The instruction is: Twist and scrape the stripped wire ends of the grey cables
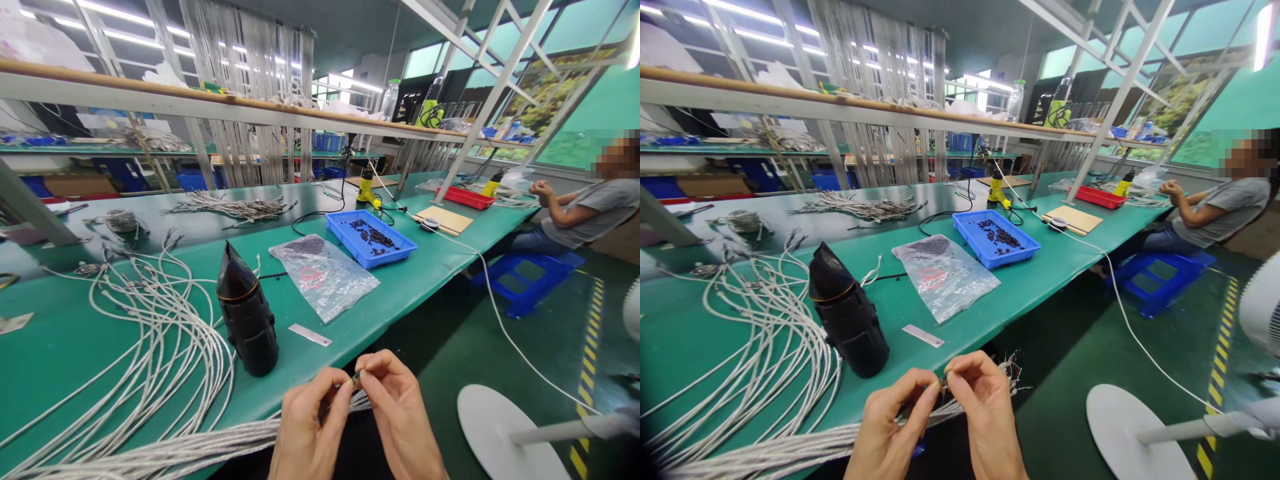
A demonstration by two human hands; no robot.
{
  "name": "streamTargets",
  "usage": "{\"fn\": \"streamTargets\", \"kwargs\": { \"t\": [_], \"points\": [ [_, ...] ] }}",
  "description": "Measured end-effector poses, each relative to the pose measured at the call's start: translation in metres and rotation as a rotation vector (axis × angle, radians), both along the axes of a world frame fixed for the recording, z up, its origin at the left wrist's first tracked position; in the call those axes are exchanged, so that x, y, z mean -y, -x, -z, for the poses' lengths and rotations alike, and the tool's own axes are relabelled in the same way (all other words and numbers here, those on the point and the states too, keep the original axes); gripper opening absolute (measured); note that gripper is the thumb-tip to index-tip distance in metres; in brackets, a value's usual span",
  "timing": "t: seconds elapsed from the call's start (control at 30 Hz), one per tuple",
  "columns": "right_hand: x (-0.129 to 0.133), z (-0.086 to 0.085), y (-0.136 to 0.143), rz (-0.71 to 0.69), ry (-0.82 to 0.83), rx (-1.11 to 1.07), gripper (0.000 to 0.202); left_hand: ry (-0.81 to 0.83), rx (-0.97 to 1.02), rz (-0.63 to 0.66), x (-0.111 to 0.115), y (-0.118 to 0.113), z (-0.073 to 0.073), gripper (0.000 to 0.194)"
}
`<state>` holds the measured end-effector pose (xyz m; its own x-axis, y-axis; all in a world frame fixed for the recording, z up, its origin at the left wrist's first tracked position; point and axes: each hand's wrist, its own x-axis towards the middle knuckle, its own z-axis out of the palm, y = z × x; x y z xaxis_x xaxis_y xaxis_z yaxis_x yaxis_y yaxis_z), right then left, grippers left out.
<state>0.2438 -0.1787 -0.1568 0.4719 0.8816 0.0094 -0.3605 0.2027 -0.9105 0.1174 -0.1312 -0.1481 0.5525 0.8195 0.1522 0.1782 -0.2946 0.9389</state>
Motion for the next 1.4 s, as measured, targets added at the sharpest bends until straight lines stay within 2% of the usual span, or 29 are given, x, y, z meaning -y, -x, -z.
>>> {"fn": "streamTargets", "kwargs": {
  "t": [0.2,0.37,0.53,0.7,0.87,0.97,1.1,1.23,1.33,1.4],
  "points": [
    [0.004,-0.004,-0.01,-0.09,0.009,0.24,0.011,0.178,0.002,0.095,-0.006,0.004,-0.016,0.035],
    [0.005,-0.009,-0.015,-0.116,0.048,0.326,0.013,0.181,-0.02,0.129,-0.009,0.008,-0.019,0.034],
    [0.006,-0.009,-0.014,-0.11,0.064,0.333,0.013,0.117,-0.08,0.113,-0.006,0.011,-0.021,0.031],
    [0.007,-0.008,-0.013,-0.104,0.091,0.379,0.023,0.146,-0.077,0.093,-0.004,0.012,-0.02,0.029],
    [0.008,-0.005,-0.006,-0.134,0.121,0.271,0.034,0.213,-0.088,0.095,-0.002,0.011,-0.016,0.028],
    [0.008,-0.001,-0.002,-0.178,0.117,0.207,0.033,0.25,-0.052,0.127,-0.002,0.012,-0.016,0.028],
    [0.006,0.001,-0.007,-0.083,0.074,0.206,0.03,0.209,-0.068,0.166,-0.007,0.021,-0.013,0.038],
    [0.005,0.002,-0.021,0.074,0.087,0.322,0.031,0.086,-0.154,0.234,-0.014,0.029,0.0,0.027],
    [0.005,-0.001,-0.023,0.153,0.134,0.472,0.034,0.025,-0.152,0.173,-0.016,0.029,0.008,0.033],
    [0.004,-0.006,-0.02,0.142,0.143,0.499,0.036,-0.003,-0.132,0.132,-0.016,0.028,0.009,0.034]
  ]
}}
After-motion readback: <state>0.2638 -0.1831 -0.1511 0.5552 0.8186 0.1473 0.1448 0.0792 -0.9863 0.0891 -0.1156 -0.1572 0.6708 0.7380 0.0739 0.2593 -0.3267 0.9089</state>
